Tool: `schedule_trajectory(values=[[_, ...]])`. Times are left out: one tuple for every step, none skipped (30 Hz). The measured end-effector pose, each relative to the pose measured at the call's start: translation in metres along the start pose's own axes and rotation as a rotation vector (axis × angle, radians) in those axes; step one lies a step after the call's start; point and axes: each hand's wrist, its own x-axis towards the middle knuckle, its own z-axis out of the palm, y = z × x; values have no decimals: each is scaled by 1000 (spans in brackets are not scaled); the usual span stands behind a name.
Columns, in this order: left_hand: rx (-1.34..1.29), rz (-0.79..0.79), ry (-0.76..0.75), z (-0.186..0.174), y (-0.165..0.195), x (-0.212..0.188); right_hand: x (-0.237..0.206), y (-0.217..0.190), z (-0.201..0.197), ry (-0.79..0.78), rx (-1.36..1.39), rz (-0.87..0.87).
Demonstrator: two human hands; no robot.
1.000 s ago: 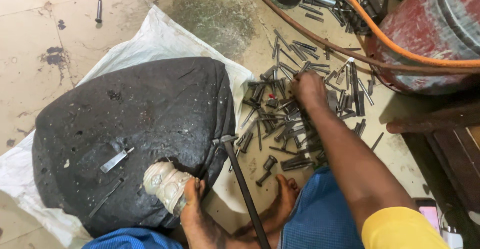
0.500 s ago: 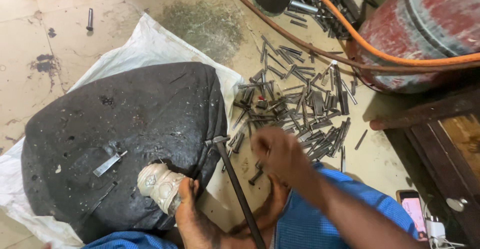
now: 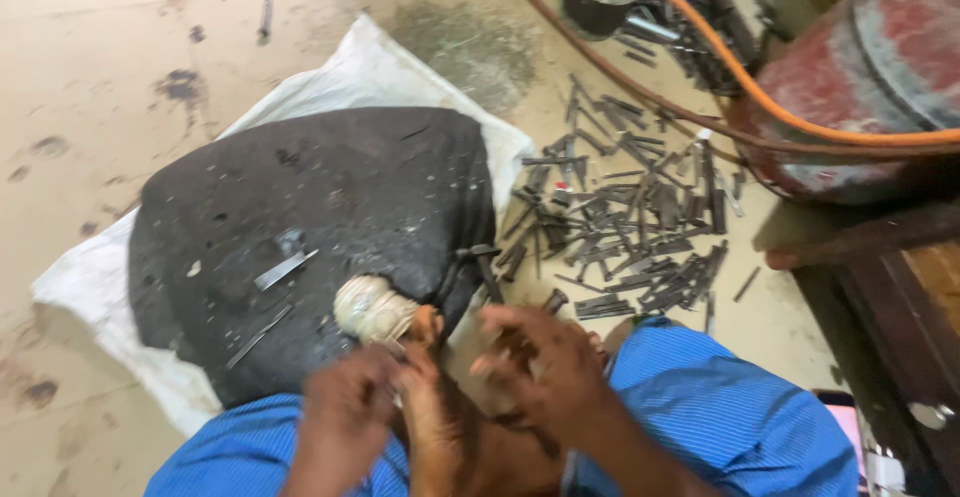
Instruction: The person holds a small cylindrical metal object in the left hand and repeatedly strikes it with a hammer using a punch held in the right hand. The person occasionally rotates the object to work on different sides and selects different punches from a pile on the floor.
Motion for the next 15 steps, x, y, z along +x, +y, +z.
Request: schedule_trajectory(values=[[39, -137, 87, -15, -4, 6, 5, 11, 8, 60, -76, -26], [-61, -149, 205, -28, -11, 14, 10, 22, 16, 120, -151, -54], [-160, -160, 330, -42, -20, 23, 13, 31, 24, 104, -197, -80], [-429, -150, 445, -49, -31, 35, 15, 38, 32, 82, -241, -113], [-694, -130, 571, -55, -44, 44, 19, 44, 39, 54, -280, -154], [-779, -101, 620, -61, -57, 52, 23, 48, 44, 28, -170, 37], [-862, -69, 668, -68, -70, 58, 26, 51, 48, -6, -70, 233], [-850, -150, 714, -73, -81, 58, 29, 54, 51, -41, 20, 436], [-843, -233, 751, -75, -91, 60, 33, 56, 54, -53, 36, 454], [-819, -166, 742, -77, -99, 61, 36, 59, 56, -58, 48, 478], [-796, -95, 723, -79, -104, 62, 40, 61, 57, -51, 58, 502], [-776, -14, 699, -79, -107, 63, 43, 64, 58, -82, 133, 626], [-755, -36, 664, -78, -108, 65, 46, 66, 59, -107, 208, 749], [-735, -61, 626, -76, -107, 65, 48, 68, 60, -130, 283, 876], [-715, -91, 585, -72, -104, 64, 49, 69, 58, -157, 410, 852]])
